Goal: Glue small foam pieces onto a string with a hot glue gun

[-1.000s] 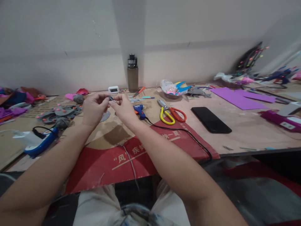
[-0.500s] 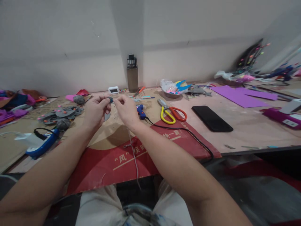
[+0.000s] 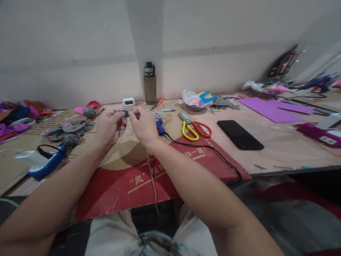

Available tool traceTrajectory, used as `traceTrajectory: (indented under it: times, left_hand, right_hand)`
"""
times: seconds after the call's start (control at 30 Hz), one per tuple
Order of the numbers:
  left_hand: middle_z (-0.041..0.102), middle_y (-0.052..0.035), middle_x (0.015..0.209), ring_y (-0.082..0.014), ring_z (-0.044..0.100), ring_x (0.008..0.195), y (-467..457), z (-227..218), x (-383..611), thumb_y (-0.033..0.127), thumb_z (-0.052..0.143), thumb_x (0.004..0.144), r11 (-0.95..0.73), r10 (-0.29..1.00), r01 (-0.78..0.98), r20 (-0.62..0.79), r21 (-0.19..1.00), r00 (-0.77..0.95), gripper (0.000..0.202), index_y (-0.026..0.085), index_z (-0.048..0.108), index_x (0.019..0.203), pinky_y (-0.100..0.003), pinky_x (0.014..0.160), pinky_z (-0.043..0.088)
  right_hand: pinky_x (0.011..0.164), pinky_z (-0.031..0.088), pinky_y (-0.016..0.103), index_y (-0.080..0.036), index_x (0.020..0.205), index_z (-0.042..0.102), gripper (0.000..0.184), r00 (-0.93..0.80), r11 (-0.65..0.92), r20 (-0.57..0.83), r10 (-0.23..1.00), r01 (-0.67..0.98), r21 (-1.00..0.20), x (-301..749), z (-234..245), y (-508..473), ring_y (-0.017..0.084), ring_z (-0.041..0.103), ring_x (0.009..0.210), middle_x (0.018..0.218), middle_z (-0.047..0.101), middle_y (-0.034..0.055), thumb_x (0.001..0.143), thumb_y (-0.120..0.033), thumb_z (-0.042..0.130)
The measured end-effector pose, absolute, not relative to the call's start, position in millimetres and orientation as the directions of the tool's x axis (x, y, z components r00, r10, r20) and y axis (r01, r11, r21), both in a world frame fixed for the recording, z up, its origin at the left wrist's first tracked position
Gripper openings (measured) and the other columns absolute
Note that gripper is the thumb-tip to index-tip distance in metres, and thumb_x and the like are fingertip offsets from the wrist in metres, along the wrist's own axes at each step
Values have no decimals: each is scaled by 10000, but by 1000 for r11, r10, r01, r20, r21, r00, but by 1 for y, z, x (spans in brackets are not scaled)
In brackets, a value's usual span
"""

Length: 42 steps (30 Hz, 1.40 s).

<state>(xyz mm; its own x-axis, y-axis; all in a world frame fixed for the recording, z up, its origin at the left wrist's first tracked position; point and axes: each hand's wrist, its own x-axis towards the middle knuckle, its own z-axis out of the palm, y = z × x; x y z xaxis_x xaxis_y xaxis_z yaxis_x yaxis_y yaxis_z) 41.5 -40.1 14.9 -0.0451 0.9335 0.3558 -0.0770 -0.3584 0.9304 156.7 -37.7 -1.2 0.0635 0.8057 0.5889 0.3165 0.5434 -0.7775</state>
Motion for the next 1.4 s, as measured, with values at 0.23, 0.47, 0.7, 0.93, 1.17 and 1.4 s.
traceTrajectory:
  times: [0.23, 0.47, 0.7, 0.93, 1.17, 1.4]
  left_hand:
    - [479, 23, 487, -57, 412, 401, -41, 16, 42, 151, 561, 678, -267, 963, -196, 268, 944, -23, 70, 155, 518, 623, -185, 363, 280]
    - [566, -9, 609, -66, 535, 520, -34, 16, 34, 142, 619, 652, -142, 975, -283, 184, 948, 127, 52, 120, 604, 697, -171, 464, 437]
    - [661, -76, 765, -138, 632, 672, -37, 17, 32, 193, 520, 675, -123, 957, -257, 183, 959, 225, 149, 132, 627, 760, -266, 615, 523]
    - [633, -39, 690, -111, 580, 537, -42, 22, 31, 253, 658, 658, -377, 915, 77, 358, 923, 183, 222, 137, 652, 847, -197, 422, 430]
    - [605, -13, 555, -70, 496, 405, -45, 25, 29, 240, 608, 735, -467, 884, 280, 444, 839, 145, 106, 144, 622, 692, -190, 413, 413]
    - [595, -9, 531, -78, 513, 418, -37, 17, 27, 207, 618, 709, -438, 898, 191, 438, 879, 43, 84, 152, 591, 652, -194, 436, 441]
  right_hand:
    - [622, 339, 260, -201, 701, 479, 200, 60, 557, 608, 791, 341, -758, 158, -2, -40, 106, 450, 618, 658, 511, -25, 837, -346, 472]
    - [655, 394, 265, -195, 773, 519, 135, 50, 529, 551, 833, 219, -820, 160, -1, -34, 111, 510, 673, 760, 577, -3, 813, -316, 477]
    - [608, 396, 253, -204, 704, 485, 117, 58, 505, 522, 851, 188, -843, 165, -1, -31, 104, 500, 628, 684, 546, -21, 785, -287, 470]
    - [576, 368, 249, -213, 707, 475, 129, 24, 534, 563, 826, 286, -796, 171, -3, -30, 106, 485, 600, 646, 520, -27, 799, -302, 460]
    - [593, 357, 259, -209, 801, 525, 169, -69, 580, 596, 800, 341, -740, 173, -5, -32, 116, 480, 630, 717, 556, -8, 839, -356, 451]
    - [594, 360, 249, -211, 950, 502, 180, -74, 582, 586, 807, 273, -766, 172, -6, -33, 108, 468, 626, 711, 522, -27, 835, -347, 480]
